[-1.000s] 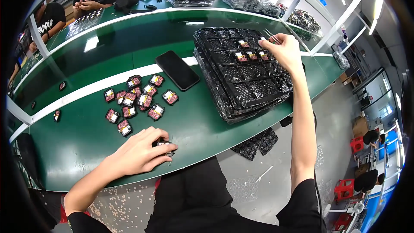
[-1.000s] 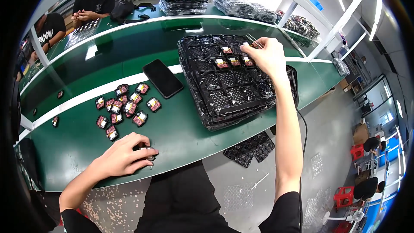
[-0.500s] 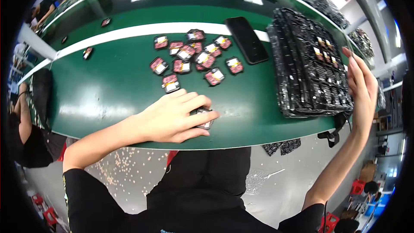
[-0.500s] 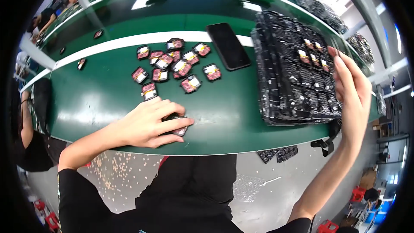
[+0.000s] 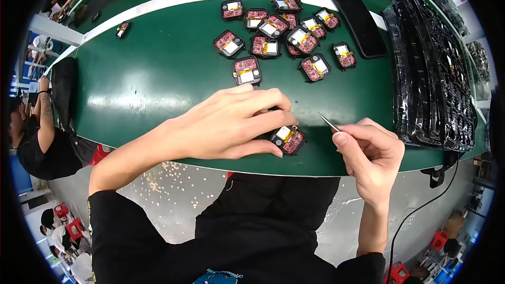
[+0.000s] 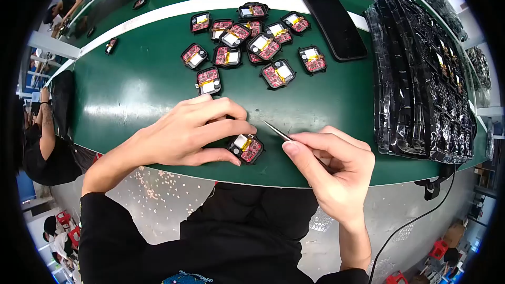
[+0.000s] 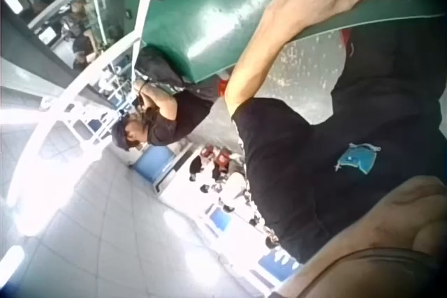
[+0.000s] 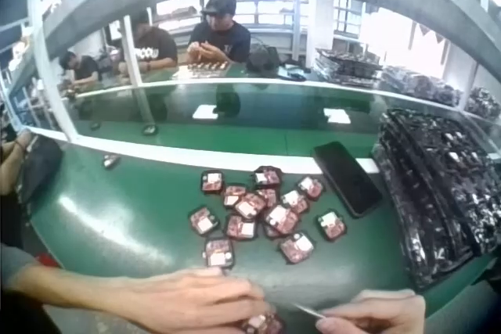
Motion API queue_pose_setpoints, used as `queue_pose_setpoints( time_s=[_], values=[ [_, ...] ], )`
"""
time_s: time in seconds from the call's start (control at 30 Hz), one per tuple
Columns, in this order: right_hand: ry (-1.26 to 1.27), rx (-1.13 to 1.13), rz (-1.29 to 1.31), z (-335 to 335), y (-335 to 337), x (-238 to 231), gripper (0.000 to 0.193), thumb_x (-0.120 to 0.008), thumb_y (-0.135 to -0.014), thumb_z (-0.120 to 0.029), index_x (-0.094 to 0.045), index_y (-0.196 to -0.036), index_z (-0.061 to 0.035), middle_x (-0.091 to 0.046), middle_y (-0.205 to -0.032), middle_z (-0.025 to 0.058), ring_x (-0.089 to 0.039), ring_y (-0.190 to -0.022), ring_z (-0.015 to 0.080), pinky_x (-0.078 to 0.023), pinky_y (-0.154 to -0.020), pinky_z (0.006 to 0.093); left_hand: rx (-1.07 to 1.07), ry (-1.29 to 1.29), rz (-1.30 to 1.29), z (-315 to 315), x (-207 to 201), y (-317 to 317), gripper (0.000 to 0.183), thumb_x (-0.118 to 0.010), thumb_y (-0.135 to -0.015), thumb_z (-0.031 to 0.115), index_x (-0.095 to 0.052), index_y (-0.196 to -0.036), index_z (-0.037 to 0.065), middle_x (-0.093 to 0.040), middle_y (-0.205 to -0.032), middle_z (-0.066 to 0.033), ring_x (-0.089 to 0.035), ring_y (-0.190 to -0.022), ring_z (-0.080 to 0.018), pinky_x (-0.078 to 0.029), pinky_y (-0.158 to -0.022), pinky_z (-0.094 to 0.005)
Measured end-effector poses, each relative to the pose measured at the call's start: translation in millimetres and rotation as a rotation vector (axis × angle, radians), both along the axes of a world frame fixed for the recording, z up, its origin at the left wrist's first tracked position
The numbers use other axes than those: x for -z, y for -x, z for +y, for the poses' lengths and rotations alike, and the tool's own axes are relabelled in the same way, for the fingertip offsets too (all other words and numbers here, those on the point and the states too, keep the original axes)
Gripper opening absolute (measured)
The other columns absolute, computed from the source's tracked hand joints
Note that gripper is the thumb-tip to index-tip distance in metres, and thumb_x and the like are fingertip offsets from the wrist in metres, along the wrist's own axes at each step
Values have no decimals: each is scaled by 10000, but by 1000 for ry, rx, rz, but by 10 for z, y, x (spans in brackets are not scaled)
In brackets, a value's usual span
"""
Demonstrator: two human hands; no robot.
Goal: The recorder is assembling small electronic components, specifically using tweezers to manipulate parts within what appears to be a smartwatch casing.
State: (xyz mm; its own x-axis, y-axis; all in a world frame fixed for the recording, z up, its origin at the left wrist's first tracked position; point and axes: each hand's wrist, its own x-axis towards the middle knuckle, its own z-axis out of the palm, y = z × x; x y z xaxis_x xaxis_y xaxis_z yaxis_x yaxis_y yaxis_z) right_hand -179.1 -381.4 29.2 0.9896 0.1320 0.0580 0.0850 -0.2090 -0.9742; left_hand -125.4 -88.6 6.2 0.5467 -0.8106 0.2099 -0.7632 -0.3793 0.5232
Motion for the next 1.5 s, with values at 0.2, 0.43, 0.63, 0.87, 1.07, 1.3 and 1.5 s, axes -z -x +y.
queue_pose_setpoints(
  time_s=[0.2, 0.43, 0.63, 0.87, 1.07, 1.3, 1.5],
  values=[
    [-29, -5, -65, 10, -57, 218, 174, -847, -861, 103, -835, -1031, 68, -663, -756, 4, -516, -606, 5, -316, -525, 210, -70, -35, 67, -21, -33, 41, 586, -929, -854, 326, -746, -1337, 51, -710, -1080, -59, -668, -865, -257, -519, -762, -376],
    [175, -82, -200, 118, -134, 243, 121, -835, -816, 87, -826, -925, 34, -614, -656, 0, -462, -510, 25, -287, -487, 234, -142, 118, 194, -62, -65, 8, 605, -977, -785, 279, -792, -1284, -9, -729, -1044, -133, -696, -884, -272, -560, -765, -368],
    [240, -81, -234, 146, -123, 255, 135, -821, -810, 101, -836, -935, 50, -632, -685, 12, -455, -530, 36, -271, -496, 229, -180, 112, 202, -110, -63, -10, 656, -984, -728, 335, -815, -1258, -12, -744, -1002, -126, -699, -851, -248, -556, -739, -352],
    [240, -74, -265, 142, -120, 281, 151, -825, -799, 105, -840, -937, 45, -644, -693, 13, -464, -529, 36, -274, -495, 223, -175, 90, 180, -98, -43, -15, 688, -986, -707, 355, -818, -1260, -17, -744, -985, -99, -647, -775, -184, -505, -668, -302],
    [289, -62, -348, 107, -97, 280, 237, -837, -782, 120, -861, -1001, 34, -657, -715, 19, -451, -526, 28, -276, -490, 227, -216, 59, 152, -103, -49, 5, 688, -1004, -691, 376, -801, -1236, 9, -729, -930, -59, -504, -685, -150, -388, -601, -287],
    [396, -29, -540, 154, -35, 362, 322, -885, -741, 117, -870, -1049, 23, -680, -773, 26, -466, -526, 48, -312, -466, 245, -213, 73, 152, -120, -61, -5, 634, -1002, -705, 373, -795, -1183, 10, -724, -932, -60, -493, -676, -151, -366, -595, -287],
    [370, -30, -575, 181, -52, 398, 287, -860, -769, 133, -867, -1039, 36, -694, -768, 45, -564, -578, 83, -358, -480, 235, -189, 62, 153, -107, -70, -35, 634, -995, -703, 402, -805, -1166, 13, -722, -943, -67, -484, -672, -138, -350, -591, -282]
  ],
)
